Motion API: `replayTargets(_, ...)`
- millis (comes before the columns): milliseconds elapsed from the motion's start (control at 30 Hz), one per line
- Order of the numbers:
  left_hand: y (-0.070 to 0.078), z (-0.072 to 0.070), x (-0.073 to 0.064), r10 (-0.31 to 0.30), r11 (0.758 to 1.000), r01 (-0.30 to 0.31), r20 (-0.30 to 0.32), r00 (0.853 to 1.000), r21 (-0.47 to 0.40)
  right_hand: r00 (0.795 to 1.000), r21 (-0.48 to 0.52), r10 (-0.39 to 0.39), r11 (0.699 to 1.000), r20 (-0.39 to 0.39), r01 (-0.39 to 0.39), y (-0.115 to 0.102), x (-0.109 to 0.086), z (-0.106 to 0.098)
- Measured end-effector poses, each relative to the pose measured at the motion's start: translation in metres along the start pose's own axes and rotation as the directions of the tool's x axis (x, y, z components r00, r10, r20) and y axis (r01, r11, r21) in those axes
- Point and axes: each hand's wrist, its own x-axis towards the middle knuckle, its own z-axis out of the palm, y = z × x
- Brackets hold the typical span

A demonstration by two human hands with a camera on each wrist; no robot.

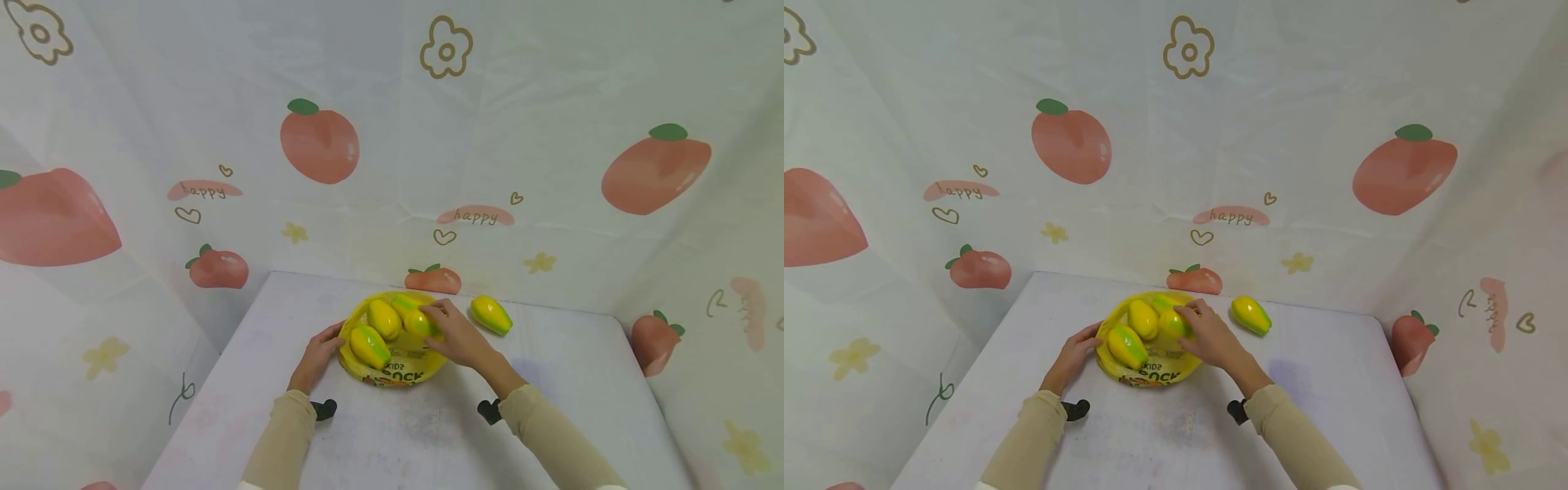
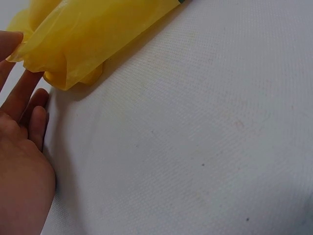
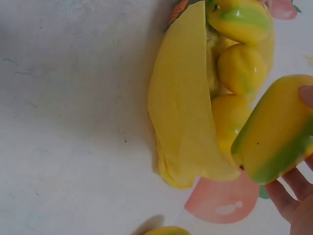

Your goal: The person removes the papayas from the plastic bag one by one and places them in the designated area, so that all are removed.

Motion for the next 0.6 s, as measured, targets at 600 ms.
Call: replayTargets(600, -0.001, 0.001, 0.001, 0.014, 1.000, -0.014, -0.012, 1.000, 0.016, 0.993, 0.004, 0.063, 0.998, -0.103, -0.063, 0.022, -0.023, -0.008)
